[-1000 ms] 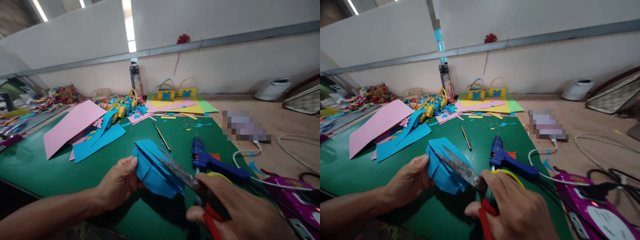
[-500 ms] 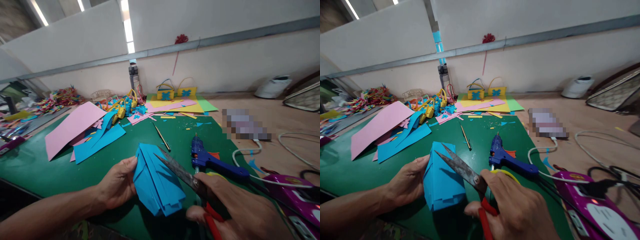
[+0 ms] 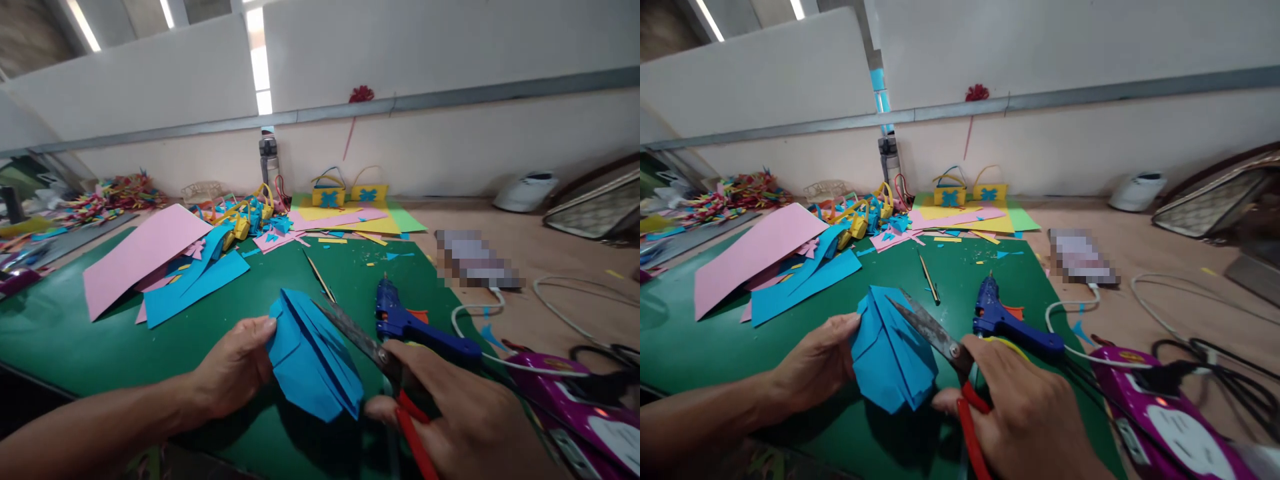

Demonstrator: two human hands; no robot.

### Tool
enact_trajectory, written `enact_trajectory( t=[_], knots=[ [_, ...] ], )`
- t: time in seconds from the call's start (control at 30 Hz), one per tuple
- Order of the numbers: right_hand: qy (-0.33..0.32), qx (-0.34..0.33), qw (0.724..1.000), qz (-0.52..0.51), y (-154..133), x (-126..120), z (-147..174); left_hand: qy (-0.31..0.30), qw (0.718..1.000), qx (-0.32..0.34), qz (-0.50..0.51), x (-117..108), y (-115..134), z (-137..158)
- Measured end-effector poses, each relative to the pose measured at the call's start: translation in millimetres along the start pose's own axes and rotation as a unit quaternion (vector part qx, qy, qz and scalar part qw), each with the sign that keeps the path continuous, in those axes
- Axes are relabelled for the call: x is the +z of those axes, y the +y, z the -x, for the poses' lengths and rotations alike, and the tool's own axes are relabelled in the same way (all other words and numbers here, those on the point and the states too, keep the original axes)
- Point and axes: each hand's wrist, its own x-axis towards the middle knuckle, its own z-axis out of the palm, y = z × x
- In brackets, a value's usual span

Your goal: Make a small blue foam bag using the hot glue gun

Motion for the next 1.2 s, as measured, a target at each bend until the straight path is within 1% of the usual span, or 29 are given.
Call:
enact_trajectory(
  t=[0.03,0.1,0.17,0.27,0.33,0.37,0.43,0.5,0.63,0.77,0.9,0.97,1.03,1.13,1.2],
  knots=[
    [0.001,0.013,1.000,0.001,0,0,0,-0.001,1.000,0.011,-0.008,1,1,0],
    [-0.021,0.053,0.998,0.000,0,-2,-3,0.008,0.999,0.040,-0.016,1,3,0],
    [-0.051,0.116,0.992,-0.003,0,-3,-9,0.025,0.997,0.068,-0.020,0,5,0],
    [-0.097,0.229,0.969,0.004,3,-7,-26,0.040,0.994,0.090,-0.036,-3,10,0],
    [-0.146,0.270,0.952,0.008,5,-8,-42,0.042,0.993,0.096,-0.052,-4,13,1],
    [-0.168,0.280,0.945,0.009,5,-8,-51,0.041,0.993,0.097,-0.061,-4,14,1],
    [-0.193,0.284,0.938,0.036,6,-5,-71,0.037,0.991,0.104,-0.072,-4,16,3],
    [-0.226,0.266,0.933,0.084,6,3,-91,0.027,0.991,0.109,-0.078,-5,16,4],
    [-0.248,0.246,0.928,0.128,10,26,-123,0.004,0.991,0.105,-0.080,-7,16,4],
    [-0.272,0.245,0.914,0.172,22,51,-142,-0.010,0.992,0.098,-0.075,-8,17,4],
    [-0.300,0.246,0.903,0.186,36,67,-153,-0.006,0.993,0.093,-0.074,-10,18,4],
    [-0.308,0.245,0.902,0.180,39,69,-155,-0.006,0.993,0.086,-0.077,-11,17,3],
    [-0.303,0.240,0.907,0.169,36,66,-155,-0.010,0.993,0.080,-0.081,-11,17,3],
    [-0.273,0.214,0.929,0.130,23,50,-146,-0.016,0.993,0.064,-0.097,-11,19,4],
    [-0.258,0.182,0.946,0.079,10,35,-136,-0.019,0.992,0.042,-0.118,-11,22,5]
  ],
)
